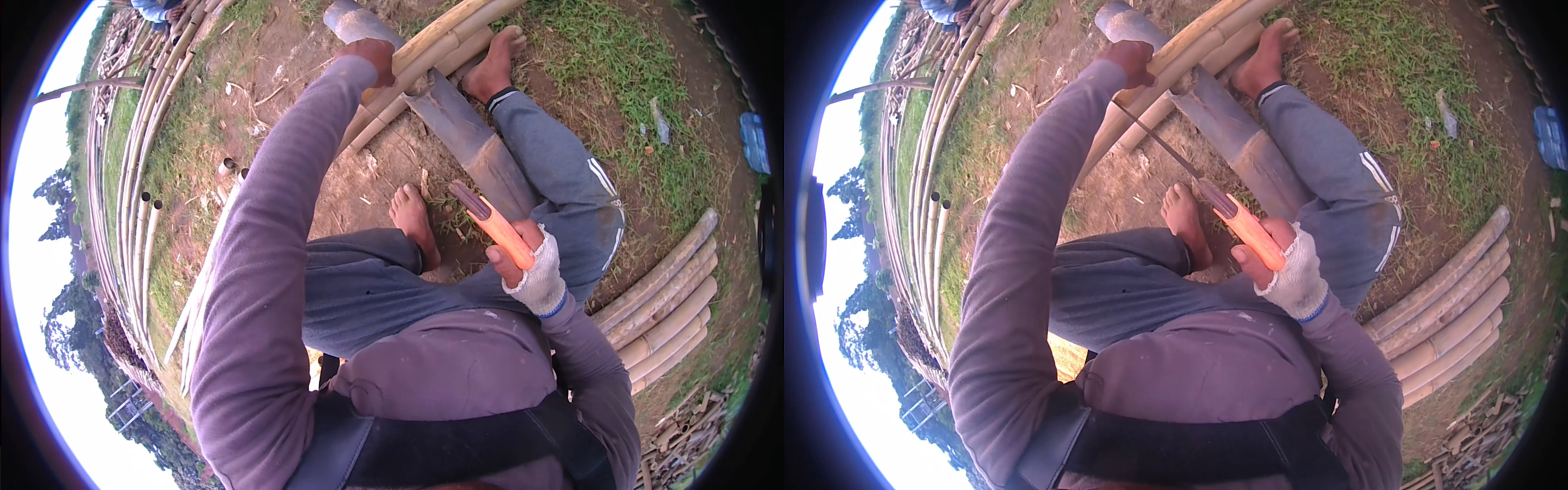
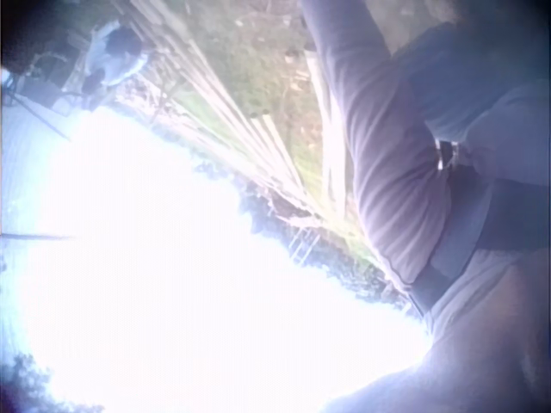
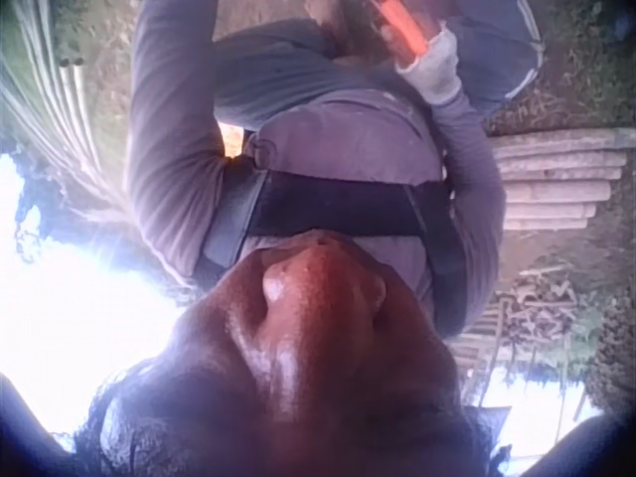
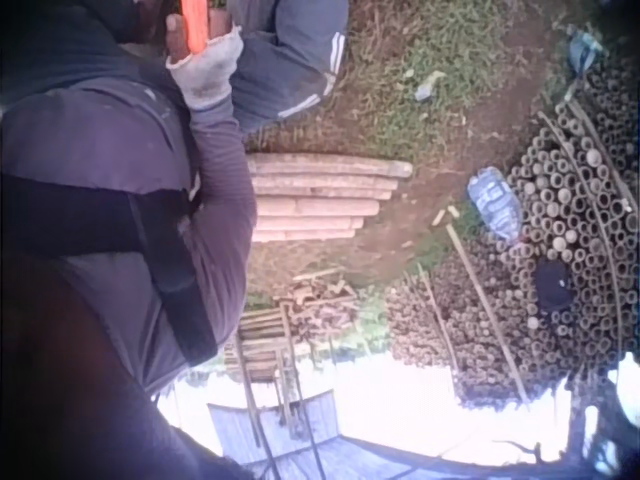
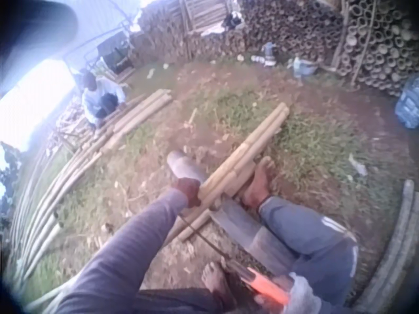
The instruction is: The person sits on the ground and uses a hand saw to cut long bamboo poles into shorter sections. The person holds the bamboo with one hand and saws with the other, then stacks the cut pieces nearby.
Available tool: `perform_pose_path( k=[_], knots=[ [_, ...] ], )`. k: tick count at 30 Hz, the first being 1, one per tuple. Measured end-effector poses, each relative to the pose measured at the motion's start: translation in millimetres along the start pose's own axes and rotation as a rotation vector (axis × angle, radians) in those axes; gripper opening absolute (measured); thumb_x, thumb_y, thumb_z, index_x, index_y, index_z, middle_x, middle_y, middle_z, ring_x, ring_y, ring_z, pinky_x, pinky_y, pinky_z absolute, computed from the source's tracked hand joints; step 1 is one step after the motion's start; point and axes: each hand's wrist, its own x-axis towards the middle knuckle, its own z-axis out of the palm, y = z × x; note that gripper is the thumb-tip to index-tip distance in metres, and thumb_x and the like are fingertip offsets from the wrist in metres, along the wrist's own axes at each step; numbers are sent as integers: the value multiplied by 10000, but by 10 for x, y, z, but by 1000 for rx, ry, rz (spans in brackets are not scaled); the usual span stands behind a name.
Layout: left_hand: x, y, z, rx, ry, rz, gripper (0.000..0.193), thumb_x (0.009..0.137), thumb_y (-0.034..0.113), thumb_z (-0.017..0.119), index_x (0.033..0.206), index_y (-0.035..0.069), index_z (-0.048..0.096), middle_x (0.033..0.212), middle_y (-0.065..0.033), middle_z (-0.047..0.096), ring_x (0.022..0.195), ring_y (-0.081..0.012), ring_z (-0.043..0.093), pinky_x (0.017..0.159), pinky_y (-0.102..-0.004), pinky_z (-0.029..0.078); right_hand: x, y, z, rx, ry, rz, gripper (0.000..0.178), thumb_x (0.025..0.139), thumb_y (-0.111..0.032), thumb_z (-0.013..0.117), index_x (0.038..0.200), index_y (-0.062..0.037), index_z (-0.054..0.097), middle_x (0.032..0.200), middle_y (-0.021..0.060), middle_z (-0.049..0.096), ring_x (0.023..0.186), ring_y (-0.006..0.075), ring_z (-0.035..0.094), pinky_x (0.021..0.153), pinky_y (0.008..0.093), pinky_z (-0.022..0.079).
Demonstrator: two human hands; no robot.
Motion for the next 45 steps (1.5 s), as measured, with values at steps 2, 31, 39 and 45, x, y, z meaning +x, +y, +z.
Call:
perform_pose_path(
  k=[2, 31, 39, 45],
  knots=[
    [50, -42, -7, -16, -38, 9, 582, 918, 452, 865, 1402, 163, 717, 1406, -93, 741, 1330, -330, 695, 1098, -497, 574, 147, -20, 145, 60, -2, 65, 363, 977, -320, 842, 1048, 9, 705, 794, 129, 650, 637, 318, 632, 592, 424, 495],
    [-8, 67, 182, -170, 184, 69, 481, 976, 303, 684, 1362, 35, 581, 1312, -239, 731, 1199, -436, 730, 1041, -523, 588, 100, 155, 241, -47, 31, -106, 273, 979, -261, 813, 962, -6, 715, 795, 125, 621, 609, 316, 605, 542, 444, 453],
    [-11, 782, 36, -627, 445, 255, 462, 986, 331, 646, 1271, -18, 542, 1199, -323, 731, 1120, -505, 732, 998, -569, 576, -27, 289, 219, -92, 24, -244, 198, 967, -220, 814, 991, -43, 727, 834, 133, 647, 626, 336, 620, 551, 446, 482],
    [-338, 1960, -425, -862, 390, 429, 564, 986, 437, 691, 1288, -26, 580, 1225, -313, 719, 1152, -482, 727, 1008, -568, 564, -81, 109, 190, -42, 14, -139, 173, 966, -195, 796, 961, -44, 713, 847, 134, 655, 641, 337, 637, 576, 440, 496]
  ],
)
